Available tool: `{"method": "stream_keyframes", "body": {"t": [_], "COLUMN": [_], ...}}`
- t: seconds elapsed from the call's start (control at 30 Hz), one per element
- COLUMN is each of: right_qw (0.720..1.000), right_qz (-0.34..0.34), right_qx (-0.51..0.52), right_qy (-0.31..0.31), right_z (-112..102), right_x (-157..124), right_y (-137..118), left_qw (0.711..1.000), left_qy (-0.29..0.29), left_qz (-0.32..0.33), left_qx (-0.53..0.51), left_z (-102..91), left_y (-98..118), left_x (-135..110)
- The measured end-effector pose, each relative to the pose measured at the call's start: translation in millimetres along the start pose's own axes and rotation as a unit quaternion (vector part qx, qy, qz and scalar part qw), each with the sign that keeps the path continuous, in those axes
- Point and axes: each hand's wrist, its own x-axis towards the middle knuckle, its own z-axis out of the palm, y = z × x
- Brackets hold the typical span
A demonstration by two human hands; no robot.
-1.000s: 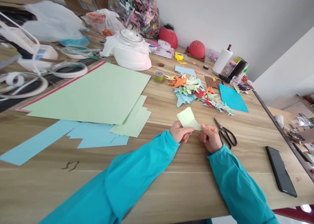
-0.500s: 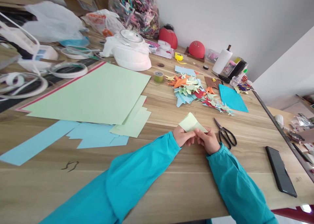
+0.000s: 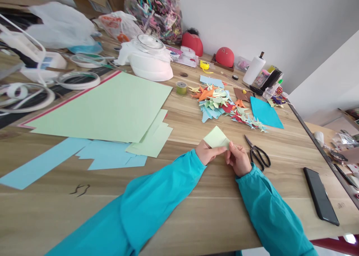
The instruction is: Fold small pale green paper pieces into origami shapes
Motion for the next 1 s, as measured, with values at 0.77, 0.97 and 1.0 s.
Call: {"method": "stream_keyframes", "body": {"t": [0.77,0.97,1.0], "right_qw": [0.998,0.997,0.996], "right_qz": [-0.007,-0.018,-0.02], "right_qx": [-0.056,-0.077,-0.081], "right_qy": [0.013,-0.016,-0.016], "right_z": [-3.9,-3.1,-2.9], "right_x": [1.4,-0.7,-1.0], "right_y": [4.5,2.1,1.5], "left_qw": [0.999,0.993,0.993], "left_qy": [0.0,-0.02,-0.016], "left_qz": [-0.006,-0.029,-0.029], "left_qx": [0.052,0.109,0.113], "left_z": [-0.3,1.8,1.7], "left_y": [3.0,0.0,-0.2], "left_x": [-2.4,-4.5,-4.6]}}
